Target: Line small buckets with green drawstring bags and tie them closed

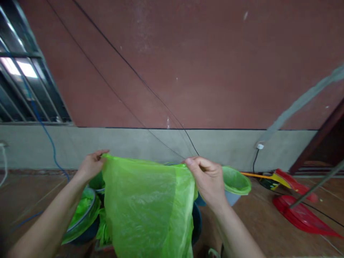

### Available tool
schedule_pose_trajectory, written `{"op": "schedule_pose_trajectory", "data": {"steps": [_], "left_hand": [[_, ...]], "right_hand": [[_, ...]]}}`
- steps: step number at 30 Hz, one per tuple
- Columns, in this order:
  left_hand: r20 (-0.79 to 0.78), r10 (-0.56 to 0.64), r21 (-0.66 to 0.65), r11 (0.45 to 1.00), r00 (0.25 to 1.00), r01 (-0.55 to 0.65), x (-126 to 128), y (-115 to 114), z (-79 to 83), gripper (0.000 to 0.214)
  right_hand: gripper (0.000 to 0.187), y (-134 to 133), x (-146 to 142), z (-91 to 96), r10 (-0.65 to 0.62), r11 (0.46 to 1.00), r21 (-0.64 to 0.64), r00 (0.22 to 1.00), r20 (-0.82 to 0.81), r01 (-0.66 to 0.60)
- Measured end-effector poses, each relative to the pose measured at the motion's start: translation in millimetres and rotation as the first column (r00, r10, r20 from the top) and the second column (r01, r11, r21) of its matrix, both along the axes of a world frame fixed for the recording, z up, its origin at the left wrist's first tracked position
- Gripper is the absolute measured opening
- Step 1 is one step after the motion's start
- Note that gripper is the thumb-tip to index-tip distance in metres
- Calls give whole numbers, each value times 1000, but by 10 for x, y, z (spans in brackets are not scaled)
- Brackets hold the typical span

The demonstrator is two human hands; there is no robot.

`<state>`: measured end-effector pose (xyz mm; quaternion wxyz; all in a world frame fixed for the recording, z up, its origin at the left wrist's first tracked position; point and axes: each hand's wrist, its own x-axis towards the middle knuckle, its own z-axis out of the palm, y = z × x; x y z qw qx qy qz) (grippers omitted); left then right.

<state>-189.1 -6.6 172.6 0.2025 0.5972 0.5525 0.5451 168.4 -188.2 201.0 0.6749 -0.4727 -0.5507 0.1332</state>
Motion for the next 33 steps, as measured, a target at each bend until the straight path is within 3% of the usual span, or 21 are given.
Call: {"op": "schedule_pose_trajectory", "data": {"steps": [2,3,5,8,11,14,18,23,29,33], "left_hand": [[-89,92,109,991,992,-82,112,-141,155,47],[-109,70,175,983,992,-50,211,-258,243,51],[-122,-127,244,957,984,154,487,-547,410,48],[-220,-509,104,836,832,539,987,-951,547,34],[-245,-674,-6,720,697,694,1362,-1128,503,26],[-179,-715,-22,690,676,724,1519,-1081,356,20],[50,-703,-45,708,710,705,1569,-915,207,16],[278,-556,2,816,783,578,1471,-715,255,17],[424,-353,159,936,834,315,891,-337,458,13],[481,-305,201,951,822,235,585,-238,497,10]], "right_hand": [[32,51,-132,-65,35,996,-80,999,-39,-38],[32,75,-189,-100,61,993,-102,997,-42,-65],[31,117,-283,-168,130,983,-124,991,-30,-133],[27,161,-382,-243,277,944,-173,960,-46,-281],[26,194,-437,-275,394,888,-233,917,-63,-397],[27,223,-460,-303,413,877,-245,909,-55,-414],[29,228,-513,-488,425,867,-285,905,-9,-410],[34,86,-648,-1052,432,827,-476,880,199,-299],[37,-161,-526,-1846,469,740,-655,815,340,-153],[38,-191,-412,-2064,431,693,-710,862,267,-126]]}}
